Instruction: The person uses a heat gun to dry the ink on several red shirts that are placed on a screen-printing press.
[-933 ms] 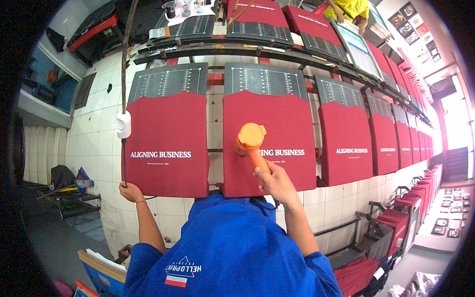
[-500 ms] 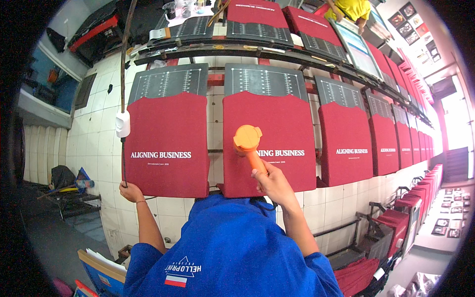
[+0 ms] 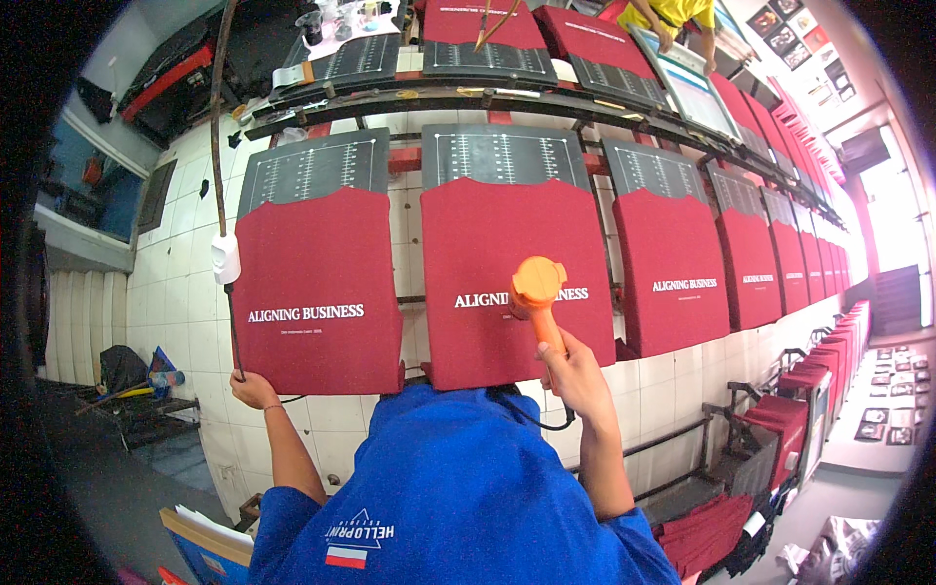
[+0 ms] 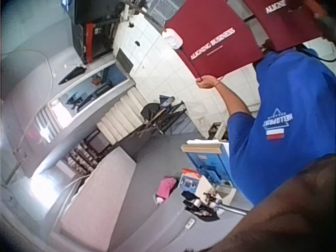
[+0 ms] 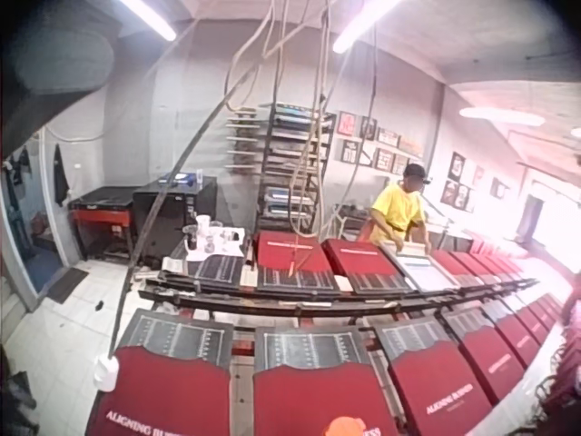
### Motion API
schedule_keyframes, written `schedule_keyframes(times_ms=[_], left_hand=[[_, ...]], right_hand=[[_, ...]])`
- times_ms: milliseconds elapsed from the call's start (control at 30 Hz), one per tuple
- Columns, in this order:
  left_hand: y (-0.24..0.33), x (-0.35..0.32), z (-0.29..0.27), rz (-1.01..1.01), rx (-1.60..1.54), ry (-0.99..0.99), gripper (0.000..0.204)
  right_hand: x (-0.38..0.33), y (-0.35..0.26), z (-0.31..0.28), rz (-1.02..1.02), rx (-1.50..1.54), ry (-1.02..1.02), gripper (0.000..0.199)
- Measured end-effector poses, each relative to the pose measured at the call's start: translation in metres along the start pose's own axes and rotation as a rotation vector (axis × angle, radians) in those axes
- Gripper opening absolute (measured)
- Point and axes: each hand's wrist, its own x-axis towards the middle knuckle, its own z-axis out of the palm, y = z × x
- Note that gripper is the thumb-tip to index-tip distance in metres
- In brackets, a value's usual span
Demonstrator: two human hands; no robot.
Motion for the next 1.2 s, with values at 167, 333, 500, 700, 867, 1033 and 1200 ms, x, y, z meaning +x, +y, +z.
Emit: schedule_keyframes(times_ms=[167,333,500,700,867,1033,1200], left_hand=[[0.003,-0.003,0.000,0.008,-0.008,0.009,0.042],[0.000,0.001,0.001,0.008,0.006,0.012,0.042],[0.000,-0.001,0.001,0.040,0.021,0.000,0.042],[-0.001,0.000,0.000,0.053,0.064,-0.030,0.041],[-0.002,0.001,-0.002,0.099,0.084,-0.098,0.036],[-0.020,0.018,0.001,0.190,0.114,-0.198,0.031],[-0.046,0.061,-0.006,0.298,0.246,-0.309,0.031]], right_hand=[[-0.004,0.019,-0.009,0.022,0.147,-0.035,0.029],[-0.003,0.023,-0.006,0.004,0.096,-0.060,0.029],[-0.003,0.026,-0.012,0.015,0.131,-0.070,0.041],[-0.006,0.031,-0.032,-0.003,0.082,0.053,0.039],[-0.009,0.039,-0.055,0.013,0.116,0.131,0.040],[-0.010,0.037,-0.059,0.028,0.143,0.132,0.042],[-0.010,0.025,-0.039,0.028,0.149,0.102,0.037]])
